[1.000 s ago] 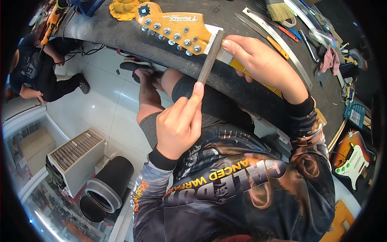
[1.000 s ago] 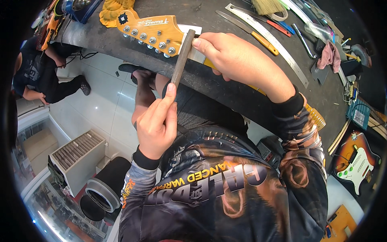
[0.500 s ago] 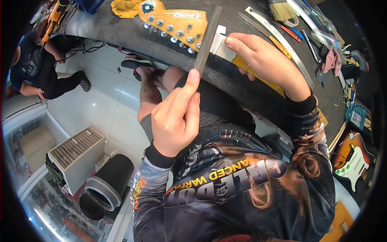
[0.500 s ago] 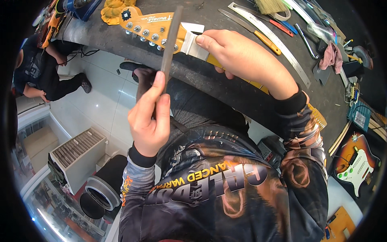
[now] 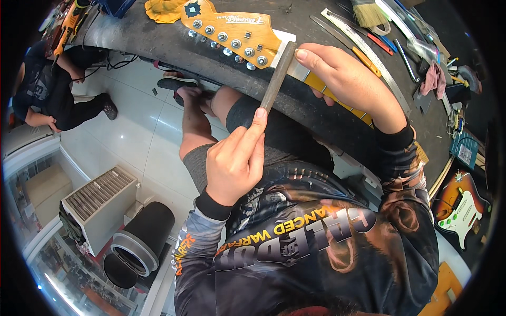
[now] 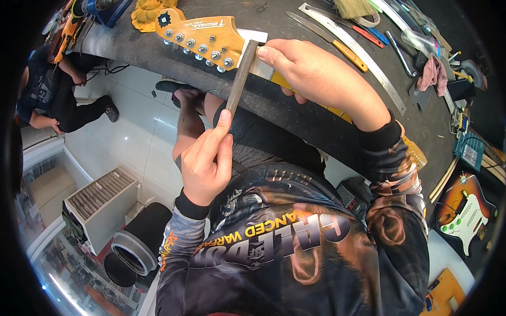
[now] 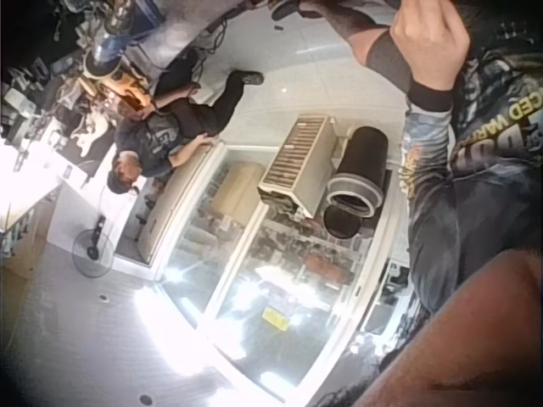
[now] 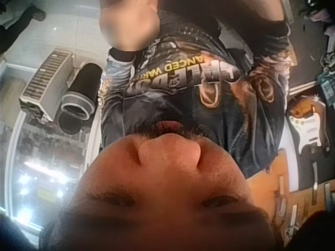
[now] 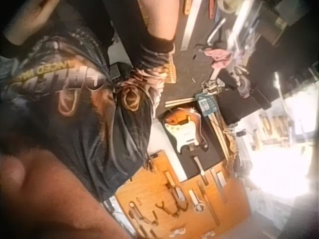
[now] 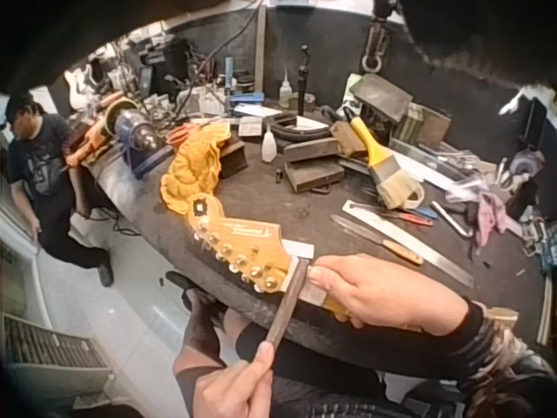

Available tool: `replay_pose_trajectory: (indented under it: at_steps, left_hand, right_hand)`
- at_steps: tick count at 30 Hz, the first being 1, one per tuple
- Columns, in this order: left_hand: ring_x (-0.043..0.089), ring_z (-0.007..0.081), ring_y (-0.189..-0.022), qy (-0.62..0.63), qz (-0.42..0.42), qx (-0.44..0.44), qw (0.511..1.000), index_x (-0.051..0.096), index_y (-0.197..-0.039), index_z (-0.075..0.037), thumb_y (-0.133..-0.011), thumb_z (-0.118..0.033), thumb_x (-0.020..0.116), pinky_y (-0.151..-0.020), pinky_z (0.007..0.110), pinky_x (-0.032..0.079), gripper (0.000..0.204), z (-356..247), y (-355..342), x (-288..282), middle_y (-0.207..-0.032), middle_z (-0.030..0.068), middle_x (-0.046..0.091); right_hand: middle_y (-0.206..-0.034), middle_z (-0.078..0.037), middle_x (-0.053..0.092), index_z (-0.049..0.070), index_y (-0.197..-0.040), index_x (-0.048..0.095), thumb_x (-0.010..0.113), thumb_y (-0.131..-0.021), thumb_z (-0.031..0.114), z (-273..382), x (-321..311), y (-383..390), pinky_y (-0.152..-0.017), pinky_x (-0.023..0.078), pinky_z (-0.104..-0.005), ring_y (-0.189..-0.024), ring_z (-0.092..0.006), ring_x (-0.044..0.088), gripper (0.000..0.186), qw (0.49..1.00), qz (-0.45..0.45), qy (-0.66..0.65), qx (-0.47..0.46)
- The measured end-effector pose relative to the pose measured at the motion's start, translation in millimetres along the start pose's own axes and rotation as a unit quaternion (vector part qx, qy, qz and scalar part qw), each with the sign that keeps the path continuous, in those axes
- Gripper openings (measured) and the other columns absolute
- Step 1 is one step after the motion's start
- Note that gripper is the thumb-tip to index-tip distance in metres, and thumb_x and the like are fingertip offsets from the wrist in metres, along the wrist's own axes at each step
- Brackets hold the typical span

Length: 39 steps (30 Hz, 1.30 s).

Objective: The person wipes a guitar neck with a cloth, brushes debris from the headstock with a yellow brush, and files the edges of the nut using a metal file.

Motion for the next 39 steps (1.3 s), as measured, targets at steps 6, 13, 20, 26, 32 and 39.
replay_pose_trajectory:
  at_steps: [6, 13, 20, 26, 32, 39]
  left_hand:
    - [0.071, 0.0306, -0.068, 0.047, -0.027, 0.001, 0.999, 0.072, -0.149, -0.001, -0.099, 0.005, 0.075, -0.063, 0.041, 0.057, 0.051, -13.9, -30.2, -5.5, -0.09, 0.0124, 0.073]
    - [0.077, 0.032, -0.078, 0.079, -0.047, -0.008, 0.996, 0.07, -0.151, 0.003, -0.1, 0.009, 0.073, -0.07, 0.04, 0.061, 0.051, -9.8, -14.7, -16.8, -0.108, 0.0202, 0.082]
    - [0.066, 0.0273, -0.062, 0.056, -0.023, 0.001, 0.998, 0.07, -0.154, -0.001, -0.098, 0.009, 0.074, -0.06, 0.041, 0.055, 0.057, -2.9, -1.9, -3.7, -0.081, 0.0105, 0.068]
    - [0.065, 0.0291, -0.063, 0.069, -0.026, 0.003, 0.997, 0.07, -0.153, -0.001, -0.098, 0.008, 0.074, -0.061, 0.041, 0.055, 0.056, -14.0, -32.1, -9.5, -0.081, 0.0111, 0.068]
    - [0.072, 0.0256, -0.074, 0.055, -0.054, 0.006, 0.997, 0.072, -0.148, 0.003, -0.1, 0.009, 0.073, -0.069, 0.036, 0.056, 0.049, -13.0, -23.0, -26.1, -0.1, 0.0151, 0.076]
    - [0.058, 0.0243, -0.056, 0.005, -0.038, 0.032, 0.999, 0.072, -0.152, -0.002, -0.094, 0.008, 0.077, -0.056, 0.039, 0.05, 0.059, -3.3, 3.3, -12.4, -0.073, 0.0078, 0.056]
  right_hand:
    - [-0.086, -0.009, 0.071, 0.0, -0.142, 0.068, 0.047, -0.123, 0.048, 0.0, 2.6, 4.2, -0.059, 0.057, -0.0322, -0.065, -0.016, 0.069, 0.056, 1.0, -0.013, 0.0, 0.0]
    - [-0.082, -0.012, 0.073, -0.001, -0.135, 0.07, 0.047, -0.122, 0.047, 0.3, -1.3, 1.9, -0.059, 0.057, -0.036, -0.056, -0.0189, 0.069, 0.055, 0.999, -0.03, -0.01, -0.007]
    - [-0.081, -0.012, 0.073, 0.0, -0.135, 0.07, 0.046, -0.122, 0.048, 1.3, -2.4, 2.3, -0.059, 0.057, -0.036, -0.056, -0.0193, 0.069, 0.055, 0.999, -0.038, 0.002, -0.023]
    - [-0.081, -0.007, 0.068, 0.002, -0.139, 0.07, 0.046, -0.124, 0.046, 6.3, 2.7, 6.7, -0.057, 0.054, -0.0307, -0.062, -0.0147, 0.065, 0.053, 1.0, -0.012, 0.027, 0.003]
    - [-0.078, -0.008, 0.067, 0.001, -0.139, 0.07, 0.046, -0.124, 0.045, 14.5, 0.3, 8.5, -0.057, 0.053, -0.0313, -0.058, -0.0153, 0.063, 0.052, 0.996, -0.04, 0.067, -0.043]
    - [-0.079, -0.007, 0.066, 0.002, -0.14, 0.07, 0.045, -0.124, 0.047, 4.4, 1.1, 4.9, -0.057, 0.053, -0.0307, -0.058, -0.0142, 0.063, 0.053, 1.0, -0.012, 0.004, 0.001]
Point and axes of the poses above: each hand's wrist, its own y-axis away from the middle knuckle, its own x-axis out of the palm, z = x × y, the point moved 9 cm from there along -y, towards the middle knuckle
